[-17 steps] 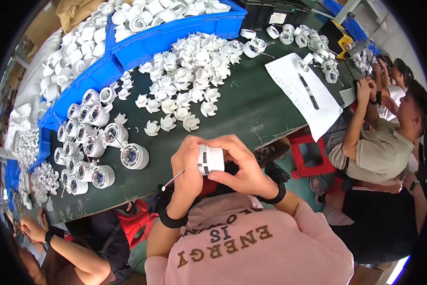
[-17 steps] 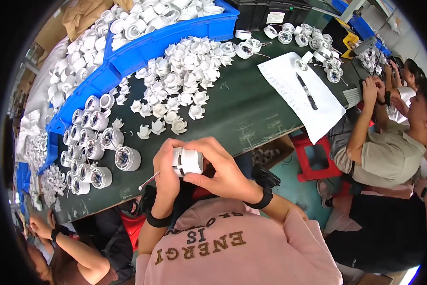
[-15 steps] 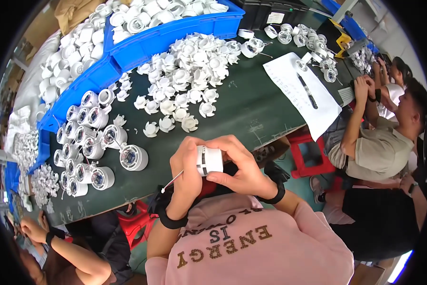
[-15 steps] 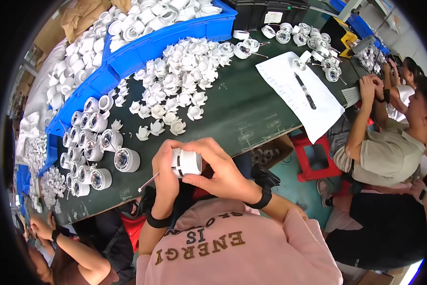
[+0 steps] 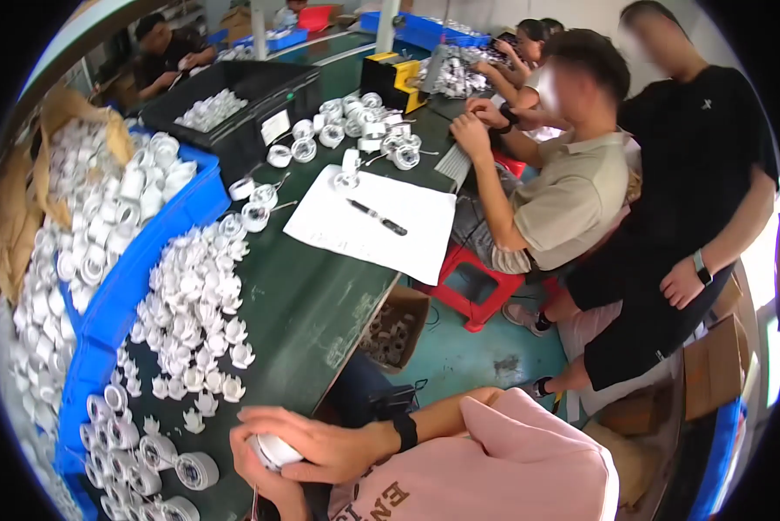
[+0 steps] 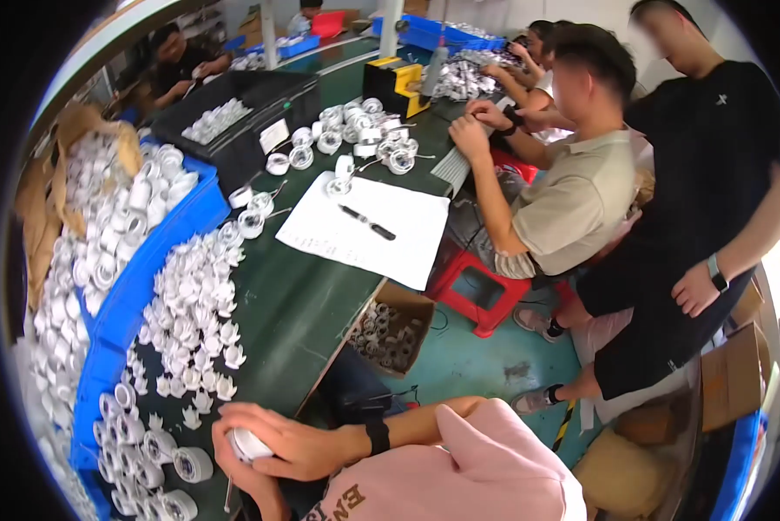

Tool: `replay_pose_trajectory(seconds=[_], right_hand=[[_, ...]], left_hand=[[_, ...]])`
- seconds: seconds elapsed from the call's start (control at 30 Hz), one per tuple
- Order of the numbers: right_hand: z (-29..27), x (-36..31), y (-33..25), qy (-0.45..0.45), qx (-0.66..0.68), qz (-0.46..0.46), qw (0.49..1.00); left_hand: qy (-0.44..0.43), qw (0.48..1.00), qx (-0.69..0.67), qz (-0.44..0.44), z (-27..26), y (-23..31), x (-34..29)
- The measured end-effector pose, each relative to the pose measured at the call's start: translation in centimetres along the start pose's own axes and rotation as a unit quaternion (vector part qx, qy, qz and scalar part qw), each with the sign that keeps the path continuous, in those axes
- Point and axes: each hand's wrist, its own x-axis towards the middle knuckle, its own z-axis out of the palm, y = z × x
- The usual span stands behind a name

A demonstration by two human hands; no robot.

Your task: The person assembles camera housings by hand by picking up a base and a cover, fitting them together, and placing the assembled unit onto the table. They repeat this process, occasionally reaching into a blue bin for more components.

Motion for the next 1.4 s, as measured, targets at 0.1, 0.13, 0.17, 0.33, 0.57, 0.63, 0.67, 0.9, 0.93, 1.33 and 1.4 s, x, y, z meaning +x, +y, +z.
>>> replay_pose_trajectory(seconds=[0.1, 0.13, 0.17, 0.33, 0.57, 0.63, 0.67, 0.9, 0.93, 1.33, 1.4], right_hand=[[-0.1, -0.4, -0.1, 0.002, 0.025, -0.010, 1.000], [-0.2, -0.4, -0.2, -0.007, 0.025, -0.014, 1.000], [-0.4, -0.3, -0.4, -0.015, 0.033, -0.011, 0.999], [0.4, -0.1, 0.3, -0.014, 0.089, -0.042, 0.995], [-0.2, 1.3, 0.2, -0.026, -0.023, -0.046, 0.998], [0.8, 1.1, 0.8, 0.017, -0.025, -0.032, 0.999], [1.0, 1.0, 1.2, 0.060, -0.029, -0.013, 0.998], [0.1, -0.5, 1.8, 0.085, -0.007, 0.007, 0.996], [-0.4, -0.3, 1.8, 0.126, 0.041, 0.030, 0.991], [-7.5, -1.5, 7.4, 0.247, -0.234, 0.012, 0.940], [-6.3, -0.8, 7.2, 0.230, -0.286, -0.009, 0.930]], left_hand=[[-0.012, 0.999, 0.052, 0.009, 0.6, 0.8, 0.0], [-0.005, 0.996, 0.088, 0.009, 0.7, 0.9, 0.0], [-0.012, 0.998, 0.057, 0.035, 0.6, 0.6, -0.1], [0.055, 0.997, 0.025, -0.039, 0.7, 0.5, -1.6], [-0.053, 0.995, -0.068, -0.043, -2.9, -2.6, 0.8], [0.012, 0.980, -0.167, -0.108, -2.8, -1.9, 1.8], [0.075, 0.945, -0.267, -0.173, -2.8, -1.7, 2.1], [-0.085, 0.982, -0.096, -0.141, -0.9, 1.9, 0.1], [-0.162, 0.983, 0.028, -0.079, -0.6, 2.4, -0.4], [-0.015, 0.957, 0.289, 0.032, -25.6, -6.6, 26.5], [0.075, 0.944, 0.321, 0.000, -32.7, -7.7, 30.1]])
